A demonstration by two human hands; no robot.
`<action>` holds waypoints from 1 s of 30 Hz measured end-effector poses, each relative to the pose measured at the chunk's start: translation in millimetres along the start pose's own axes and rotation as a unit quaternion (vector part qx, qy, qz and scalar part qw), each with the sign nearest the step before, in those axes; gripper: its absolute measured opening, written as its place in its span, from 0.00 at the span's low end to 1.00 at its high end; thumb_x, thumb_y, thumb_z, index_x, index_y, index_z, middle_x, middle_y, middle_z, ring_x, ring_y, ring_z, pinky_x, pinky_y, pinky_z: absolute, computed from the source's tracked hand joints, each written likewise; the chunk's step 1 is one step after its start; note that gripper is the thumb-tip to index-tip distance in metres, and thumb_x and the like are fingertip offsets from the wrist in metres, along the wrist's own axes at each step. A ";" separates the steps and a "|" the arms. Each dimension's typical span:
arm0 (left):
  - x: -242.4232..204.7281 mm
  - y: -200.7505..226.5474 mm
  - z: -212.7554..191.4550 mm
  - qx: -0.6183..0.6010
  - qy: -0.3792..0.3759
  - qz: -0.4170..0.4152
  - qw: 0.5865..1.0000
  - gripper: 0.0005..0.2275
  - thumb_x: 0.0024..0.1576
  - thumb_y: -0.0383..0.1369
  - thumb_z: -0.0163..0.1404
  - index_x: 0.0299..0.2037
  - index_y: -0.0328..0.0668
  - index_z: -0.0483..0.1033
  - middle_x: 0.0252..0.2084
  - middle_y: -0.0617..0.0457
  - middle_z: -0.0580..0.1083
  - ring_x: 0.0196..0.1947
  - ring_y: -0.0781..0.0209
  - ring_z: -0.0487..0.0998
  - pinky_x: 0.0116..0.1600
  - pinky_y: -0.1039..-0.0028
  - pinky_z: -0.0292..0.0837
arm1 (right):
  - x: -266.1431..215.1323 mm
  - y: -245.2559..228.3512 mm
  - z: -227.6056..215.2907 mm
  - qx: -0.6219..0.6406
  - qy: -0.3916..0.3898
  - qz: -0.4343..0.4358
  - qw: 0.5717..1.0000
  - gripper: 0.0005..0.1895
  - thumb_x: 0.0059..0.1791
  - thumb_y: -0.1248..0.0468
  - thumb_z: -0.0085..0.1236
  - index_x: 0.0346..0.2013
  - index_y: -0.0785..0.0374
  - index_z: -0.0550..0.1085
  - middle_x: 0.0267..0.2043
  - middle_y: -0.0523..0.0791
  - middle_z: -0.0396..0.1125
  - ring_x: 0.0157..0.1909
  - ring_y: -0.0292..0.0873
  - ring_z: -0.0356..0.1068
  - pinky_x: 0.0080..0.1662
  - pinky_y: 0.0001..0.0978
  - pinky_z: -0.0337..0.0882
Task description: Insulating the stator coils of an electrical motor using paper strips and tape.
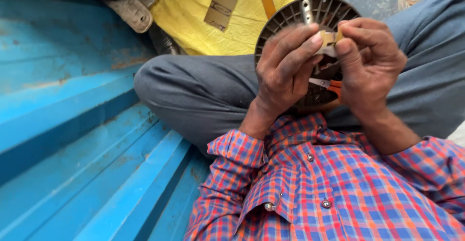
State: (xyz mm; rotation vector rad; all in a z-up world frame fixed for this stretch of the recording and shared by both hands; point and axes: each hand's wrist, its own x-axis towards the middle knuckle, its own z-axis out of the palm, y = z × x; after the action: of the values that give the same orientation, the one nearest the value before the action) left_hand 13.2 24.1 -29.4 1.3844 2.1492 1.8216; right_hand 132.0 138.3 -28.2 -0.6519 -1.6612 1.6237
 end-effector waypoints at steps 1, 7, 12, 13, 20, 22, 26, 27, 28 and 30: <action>2.6 6.8 -6.6 0.003 0.005 0.002 1.000 0.15 0.64 0.28 0.60 0.59 0.52 0.75 0.61 0.54 0.75 0.61 0.58 0.76 0.67 0.72 0.74 | 1.0 3.4 -7.2 0.002 -0.004 -0.004 1.000 0.10 0.57 0.66 0.63 0.51 0.65 0.76 0.56 0.46 0.70 0.48 0.30 0.70 0.46 0.16 0.71; -32.2 14.6 -11.9 0.009 0.081 -0.052 0.995 0.18 0.59 0.33 0.62 0.58 0.53 0.72 0.71 0.50 0.60 0.73 0.50 0.61 0.77 0.61 0.61 | 45.9 -13.8 -36.9 -0.131 -0.131 -0.045 0.982 0.12 0.64 0.62 0.57 0.54 0.71 0.78 0.56 0.52 0.70 0.53 0.40 0.67 0.56 0.29 0.68; -40.9 18.0 -4.8 0.129 0.104 -0.056 0.985 0.14 0.61 0.30 0.64 0.55 0.55 0.79 0.74 0.50 0.61 0.76 0.49 0.56 0.78 0.63 0.55 | 118.6 -4.4 -38.1 -0.139 -0.360 0.017 0.922 0.16 0.61 0.59 0.51 0.58 0.67 0.74 0.47 0.45 0.71 0.46 0.34 0.71 0.50 0.26 0.72; -38.2 17.2 -5.8 0.129 0.104 -0.059 0.984 0.14 0.61 0.30 0.64 0.55 0.55 0.79 0.74 0.50 0.61 0.76 0.49 0.56 0.78 0.63 0.55 | 127.9 6.0 -41.0 -0.139 -0.361 0.019 0.922 0.16 0.61 0.59 0.51 0.58 0.67 0.74 0.47 0.45 0.71 0.46 0.34 0.71 0.50 0.26 0.72; -29.5 14.3 -13.1 0.105 0.097 -0.054 0.988 0.13 0.57 0.26 0.67 0.49 0.50 0.80 0.63 0.52 0.71 0.71 0.51 0.65 0.74 0.64 0.61 | 171.6 45.7 -45.2 -0.297 -0.588 0.087 0.747 0.15 0.53 0.60 0.60 0.51 0.62 0.82 0.32 0.45 0.74 0.33 0.37 0.74 0.35 0.31 0.73; -23.0 13.5 -17.0 0.064 0.092 -0.072 0.991 0.13 0.57 0.26 0.67 0.48 0.51 0.80 0.61 0.53 0.72 0.70 0.52 0.66 0.72 0.65 0.63 | 175.9 43.1 -42.0 -0.344 -0.603 0.067 0.717 0.13 0.52 0.58 0.61 0.45 0.61 0.85 0.29 0.45 0.73 0.30 0.39 0.72 0.34 0.32 0.70; 8.7 24.9 -37.8 -0.020 0.049 -0.106 0.993 0.11 0.54 0.25 0.66 0.44 0.46 0.78 0.60 0.52 0.72 0.65 0.52 0.70 0.68 0.65 0.68 | 171.7 41.7 -40.6 -0.386 -0.579 0.091 0.712 0.14 0.50 0.55 0.64 0.39 0.63 0.85 0.24 0.44 0.71 0.23 0.39 0.69 0.27 0.33 0.68; 24.3 28.1 -47.5 -0.045 0.029 -0.108 0.993 0.11 0.53 0.25 0.65 0.42 0.44 0.78 0.60 0.49 0.71 0.63 0.50 0.71 0.66 0.65 0.70 | 175.7 44.0 -38.0 -0.435 -0.560 0.078 0.701 0.15 0.48 0.54 0.64 0.37 0.62 0.85 0.22 0.44 0.70 0.21 0.38 0.68 0.25 0.33 0.67; 31.0 20.5 -46.4 -0.048 0.030 -0.108 0.992 0.11 0.53 0.25 0.65 0.42 0.44 0.78 0.60 0.49 0.71 0.63 0.50 0.71 0.66 0.65 0.70 | 180.5 46.3 -40.9 -0.438 -0.559 0.079 0.699 0.15 0.48 0.54 0.64 0.37 0.62 0.85 0.22 0.44 0.70 0.21 0.38 0.68 0.25 0.33 0.67; 38.5 8.3 -44.9 -0.262 0.076 -0.238 0.932 0.09 0.54 0.29 0.63 0.43 0.44 0.79 0.52 0.50 0.72 0.50 0.59 0.75 0.56 0.72 0.73 | 182.5 44.8 -46.5 -0.444 -0.554 0.039 0.703 0.14 0.47 0.55 0.64 0.38 0.62 0.84 0.22 0.43 0.69 0.21 0.39 0.67 0.26 0.34 0.66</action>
State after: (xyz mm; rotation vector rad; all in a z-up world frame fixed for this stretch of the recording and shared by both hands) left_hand -28.4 11.4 11.5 0.5696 1.6511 2.1027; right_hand 49.7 312.2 -48.8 -0.0483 -3.4396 1.1626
